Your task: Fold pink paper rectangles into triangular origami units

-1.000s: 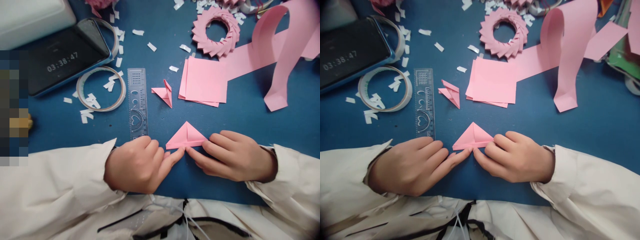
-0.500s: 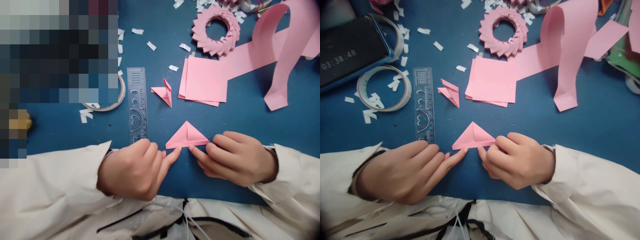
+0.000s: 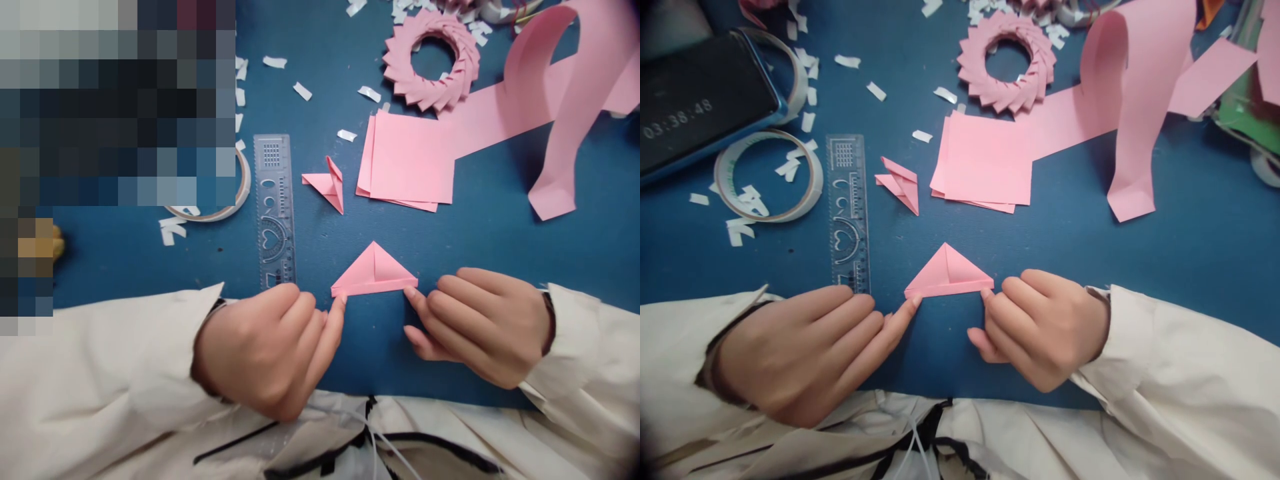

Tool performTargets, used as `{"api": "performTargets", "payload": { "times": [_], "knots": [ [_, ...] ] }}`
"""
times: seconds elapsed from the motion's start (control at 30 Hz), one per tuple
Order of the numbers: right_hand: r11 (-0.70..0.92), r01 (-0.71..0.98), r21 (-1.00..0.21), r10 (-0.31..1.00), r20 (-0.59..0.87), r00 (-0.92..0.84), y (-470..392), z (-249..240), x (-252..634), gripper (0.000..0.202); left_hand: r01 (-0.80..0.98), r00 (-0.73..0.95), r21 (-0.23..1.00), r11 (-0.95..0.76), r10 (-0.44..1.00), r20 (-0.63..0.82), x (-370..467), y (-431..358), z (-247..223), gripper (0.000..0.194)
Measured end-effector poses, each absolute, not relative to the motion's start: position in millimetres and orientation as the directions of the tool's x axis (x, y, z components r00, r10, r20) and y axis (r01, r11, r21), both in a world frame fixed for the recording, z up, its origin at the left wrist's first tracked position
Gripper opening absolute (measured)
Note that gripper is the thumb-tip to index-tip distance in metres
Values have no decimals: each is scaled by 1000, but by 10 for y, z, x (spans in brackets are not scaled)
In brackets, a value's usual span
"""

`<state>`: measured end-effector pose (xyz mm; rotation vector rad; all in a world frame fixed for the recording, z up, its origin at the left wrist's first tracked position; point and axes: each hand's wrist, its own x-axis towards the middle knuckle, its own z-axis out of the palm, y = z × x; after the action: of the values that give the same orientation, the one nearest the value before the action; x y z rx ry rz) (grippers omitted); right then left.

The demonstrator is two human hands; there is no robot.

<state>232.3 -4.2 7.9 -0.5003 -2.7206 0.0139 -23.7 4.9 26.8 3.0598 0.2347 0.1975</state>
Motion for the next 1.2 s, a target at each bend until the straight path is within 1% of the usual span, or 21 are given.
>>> {"api": "performTargets", "payload": {
  "times": [0.03, 0.1, 0.2, 0.3, 0.43, 0.5, 0.57, 0.67, 0.77, 0.93, 1.2],
  "knots": [
    [940, 336, -66, 336, 356, -872, -40, 75, 2324, 19, 150, 980, 85, -985, 159, 118, -233, 63, 257, 35],
    [944, 328, -38, 320, 341, -884, -28, 74, 2323, 18, 149, 978, 63, -987, 157, 137, -223, 92, 228, 34],
    [946, 324, -1, 307, 318, -897, -2, 81, 2318, 22, 139, 965, 15, -990, 139, 221, -204, 126, 172, 30],
    [947, 321, 14, 302, 300, -905, 7, 78, 2317, 23, 149, 949, 75, -986, 164, 270, -180, 151, 125, 34],
    [951, 306, 36, 282, 296, -913, -7, 57, 2321, 24, 194, 952, 151, -969, 223, 211, -144, 195, 128, 33],
    [952, 296, 76, 260, 309, -915, -9, 53, 2322, 25, 197, 958, 155, -968, 223, 180, -132, 213, 147, 34],
    [956, 276, 102, 233, 312, -921, -6, 56, 2324, 22, 195, 959, 147, -970, 219, 180, -126, 226, 156, 35],
    [977, 195, 92, 157, 314, -936, -5, 63, 2337, 20, 201, 954, 169, -965, 232, 190, -127, 244, 143, 30],
    [987, 147, 69, 120, 297, -947, -20, 68, 2350, 25, 223, 944, 201, -954, 262, 199, -130, 266, 120, 27],
    [980, 195, 32, 180, 272, -945, -32, 70, 2343, 25, 230, 943, 203, -952, 269, 197, -132, 286, 113, 25],
    [972, 233, -6, 226, 260, -939, -17, 82, 2335, 23, 211, 949, 177, -961, 245, 199, -142, 293, 114, 26]
  ]
}}
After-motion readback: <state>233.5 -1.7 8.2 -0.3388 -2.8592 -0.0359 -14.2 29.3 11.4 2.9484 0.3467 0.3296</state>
